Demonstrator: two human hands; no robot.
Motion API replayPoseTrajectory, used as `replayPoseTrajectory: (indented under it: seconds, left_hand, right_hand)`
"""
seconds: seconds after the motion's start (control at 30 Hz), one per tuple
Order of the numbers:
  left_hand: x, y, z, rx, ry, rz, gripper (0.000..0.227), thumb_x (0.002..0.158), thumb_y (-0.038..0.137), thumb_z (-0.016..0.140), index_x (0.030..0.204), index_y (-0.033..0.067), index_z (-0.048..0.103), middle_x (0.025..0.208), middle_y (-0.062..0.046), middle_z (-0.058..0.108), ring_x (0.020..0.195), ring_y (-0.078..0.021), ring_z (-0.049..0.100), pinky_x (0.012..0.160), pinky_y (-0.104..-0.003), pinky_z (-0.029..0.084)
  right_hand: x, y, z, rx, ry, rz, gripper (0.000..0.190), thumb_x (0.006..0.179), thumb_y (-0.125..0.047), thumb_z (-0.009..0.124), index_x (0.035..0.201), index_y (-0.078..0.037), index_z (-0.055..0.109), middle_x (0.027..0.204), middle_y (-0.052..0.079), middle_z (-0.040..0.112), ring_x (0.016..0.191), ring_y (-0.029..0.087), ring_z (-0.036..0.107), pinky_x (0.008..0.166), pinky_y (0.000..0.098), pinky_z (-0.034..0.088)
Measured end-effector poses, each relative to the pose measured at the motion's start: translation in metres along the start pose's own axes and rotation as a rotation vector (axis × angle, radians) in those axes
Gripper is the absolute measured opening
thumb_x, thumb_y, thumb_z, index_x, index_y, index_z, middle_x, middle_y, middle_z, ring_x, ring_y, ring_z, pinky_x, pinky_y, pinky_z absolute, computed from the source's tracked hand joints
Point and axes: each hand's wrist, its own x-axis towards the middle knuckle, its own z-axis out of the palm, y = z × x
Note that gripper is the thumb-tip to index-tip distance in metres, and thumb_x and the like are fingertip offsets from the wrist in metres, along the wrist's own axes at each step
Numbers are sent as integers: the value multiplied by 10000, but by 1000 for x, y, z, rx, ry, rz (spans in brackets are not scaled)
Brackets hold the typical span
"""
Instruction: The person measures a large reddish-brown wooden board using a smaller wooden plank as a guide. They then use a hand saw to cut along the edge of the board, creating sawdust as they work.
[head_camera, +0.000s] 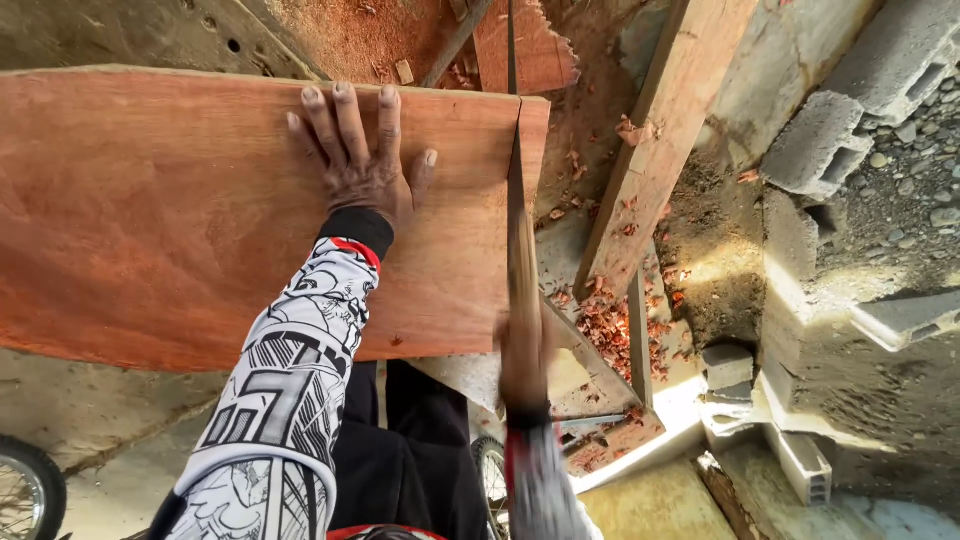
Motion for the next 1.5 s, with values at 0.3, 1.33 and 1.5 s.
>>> replayPoseTrajectory:
  seconds: [0.3,1.33,1.5]
  left_hand:
    - [-21,19,19,-119,-37,-86,833,1133,652,516,1668,131,149,1715,-269,-21,1573,-510,-52,1271,-752,26]
    - [-30,28,21,-52,-20,47,878,1099,638,592,1703,179,150,1689,-246,-66,1543,-535,-104,1205,-771,-9]
    - [-32,29,16,-68,-18,43,877,1092,630,585,1697,178,139,1684,-243,-68,1542,-539,-106,1207,-773,1]
  right_hand:
    - [108,-58,84,48,-104,-169,474,1098,-336,509,1407,17,576,629,-1,528,513,69,454,467,249,379]
    - [-24,-68,20,-171,-26,5,358,1062,-355,459,1040,-24,594,649,-17,516,538,76,443,479,253,346]
    - [61,-99,84,-191,-70,-61,262,1049,-332,458,917,-130,558,570,-30,466,434,78,405,395,261,337]
